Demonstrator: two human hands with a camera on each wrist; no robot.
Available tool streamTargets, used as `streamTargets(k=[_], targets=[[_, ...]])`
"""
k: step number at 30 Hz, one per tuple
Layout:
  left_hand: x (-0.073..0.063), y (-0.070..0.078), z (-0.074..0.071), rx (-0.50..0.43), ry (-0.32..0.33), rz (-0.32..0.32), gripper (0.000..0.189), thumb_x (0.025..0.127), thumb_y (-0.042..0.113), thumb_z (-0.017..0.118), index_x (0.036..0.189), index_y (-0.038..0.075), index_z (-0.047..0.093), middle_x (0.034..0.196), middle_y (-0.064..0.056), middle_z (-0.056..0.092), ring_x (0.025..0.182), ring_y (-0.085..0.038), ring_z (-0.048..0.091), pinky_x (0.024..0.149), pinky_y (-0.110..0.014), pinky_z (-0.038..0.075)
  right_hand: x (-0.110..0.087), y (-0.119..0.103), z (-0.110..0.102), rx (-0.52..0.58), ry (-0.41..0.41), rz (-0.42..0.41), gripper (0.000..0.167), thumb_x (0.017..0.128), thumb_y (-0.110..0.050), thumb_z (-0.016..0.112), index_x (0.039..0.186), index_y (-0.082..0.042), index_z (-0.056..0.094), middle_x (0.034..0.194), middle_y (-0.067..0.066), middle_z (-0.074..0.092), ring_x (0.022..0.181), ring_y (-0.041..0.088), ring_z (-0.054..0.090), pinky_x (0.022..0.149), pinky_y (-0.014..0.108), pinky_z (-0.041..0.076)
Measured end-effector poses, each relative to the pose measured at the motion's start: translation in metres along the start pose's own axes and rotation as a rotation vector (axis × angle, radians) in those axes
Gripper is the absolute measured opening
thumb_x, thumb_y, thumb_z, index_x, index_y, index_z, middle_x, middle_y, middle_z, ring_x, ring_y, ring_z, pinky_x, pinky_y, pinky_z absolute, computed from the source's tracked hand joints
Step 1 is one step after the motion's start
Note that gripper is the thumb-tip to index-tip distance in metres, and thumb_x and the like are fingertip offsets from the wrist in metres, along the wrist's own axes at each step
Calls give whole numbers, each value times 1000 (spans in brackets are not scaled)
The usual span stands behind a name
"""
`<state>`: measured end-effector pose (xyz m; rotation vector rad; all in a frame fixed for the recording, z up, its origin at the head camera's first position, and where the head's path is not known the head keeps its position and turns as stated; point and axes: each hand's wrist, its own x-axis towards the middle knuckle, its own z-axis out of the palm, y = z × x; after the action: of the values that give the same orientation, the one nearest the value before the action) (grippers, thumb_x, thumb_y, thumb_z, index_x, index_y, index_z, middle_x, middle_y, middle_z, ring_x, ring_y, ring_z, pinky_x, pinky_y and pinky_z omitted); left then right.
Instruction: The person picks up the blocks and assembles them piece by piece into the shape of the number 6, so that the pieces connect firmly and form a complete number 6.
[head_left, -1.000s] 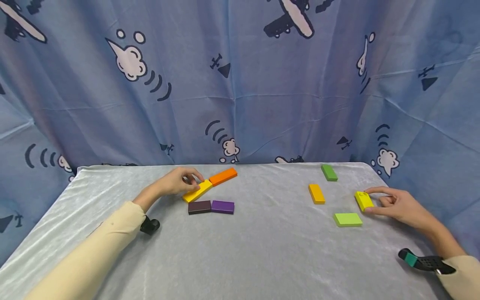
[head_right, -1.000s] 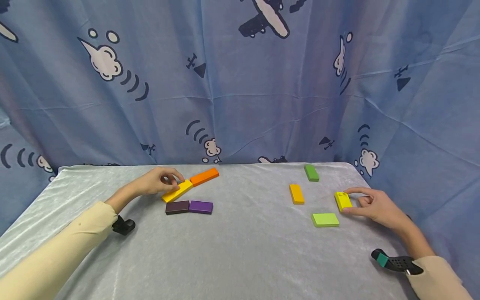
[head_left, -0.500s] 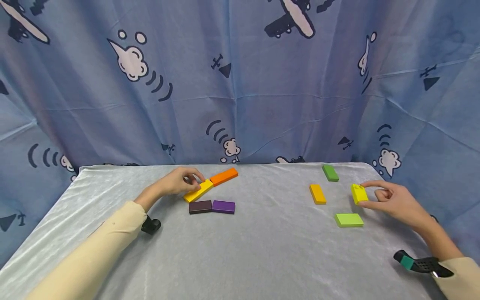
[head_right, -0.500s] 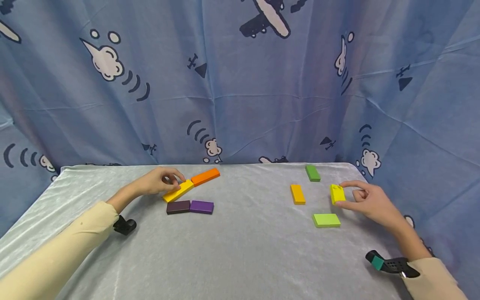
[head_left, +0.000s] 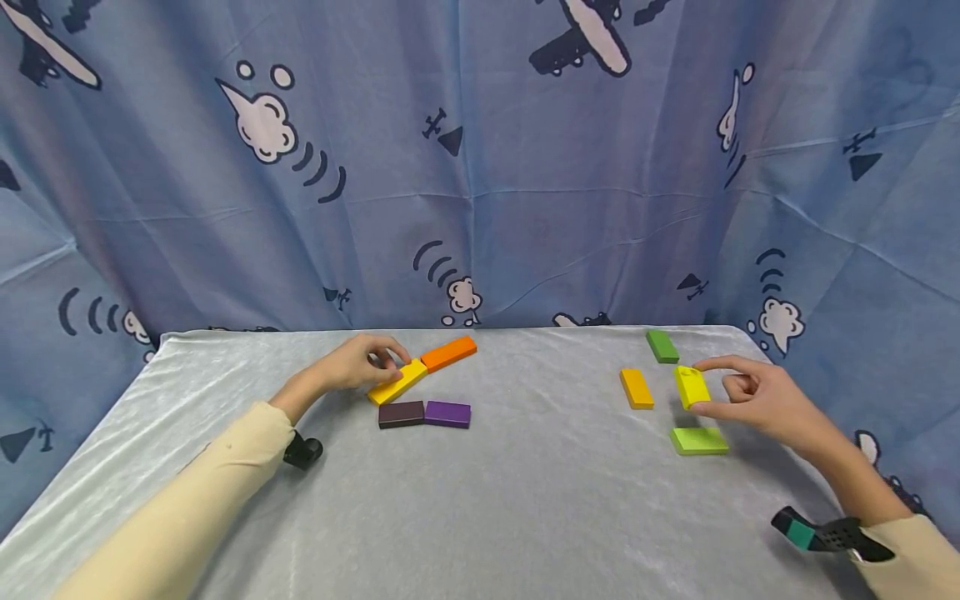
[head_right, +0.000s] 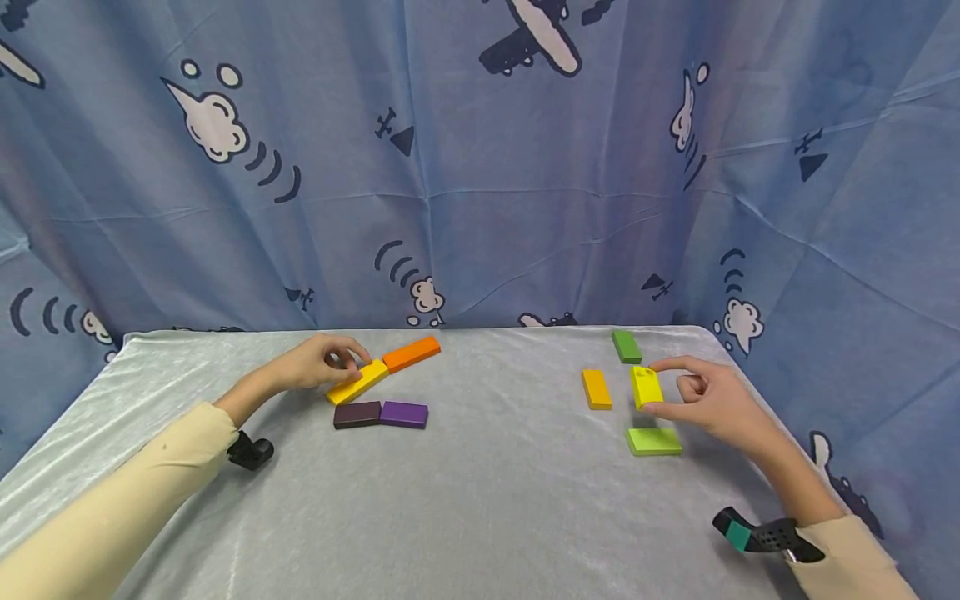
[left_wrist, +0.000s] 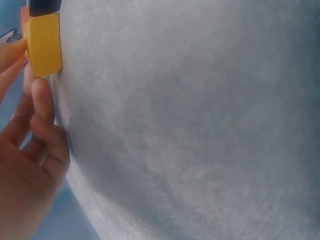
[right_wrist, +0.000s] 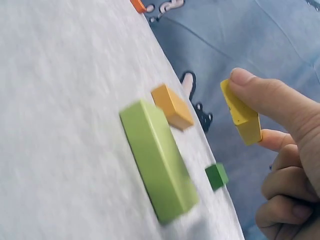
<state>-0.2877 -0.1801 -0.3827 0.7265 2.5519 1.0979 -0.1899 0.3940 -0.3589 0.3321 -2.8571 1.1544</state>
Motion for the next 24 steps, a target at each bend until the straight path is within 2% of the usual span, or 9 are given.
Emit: streamTargets(k=[6, 16, 24], targets=[[0, 0, 0, -6, 1, 2, 20, 96, 3, 70, 116, 4, 71, 90, -6, 66, 80, -23, 58, 71, -34, 49, 0, -15, 8, 51, -37, -73, 55, 83, -14, 86, 131, -3, 62, 62, 0, 26, 48, 13, 27, 43, 30, 31], [0, 1, -1, -8, 0, 7, 18, 95, 3, 70, 114, 4, 71, 90, -6, 66, 81, -23, 57, 69, -34, 48, 3, -34, 22, 94, -78, -115, 56, 82, -15, 87, 131, -3, 62, 62, 0, 26, 50, 13, 26, 44, 31, 31], [0, 1, 0, -7, -5, -1, 20, 96, 4, 70, 115, 5, 71, 90, -5, 66, 80, -23, 58, 70, -34, 49, 5, -41, 38, 73, -82, -143, 55, 79, -17, 89, 127, -6, 65, 62, -4, 27, 51, 9, 27, 47, 32, 32]])
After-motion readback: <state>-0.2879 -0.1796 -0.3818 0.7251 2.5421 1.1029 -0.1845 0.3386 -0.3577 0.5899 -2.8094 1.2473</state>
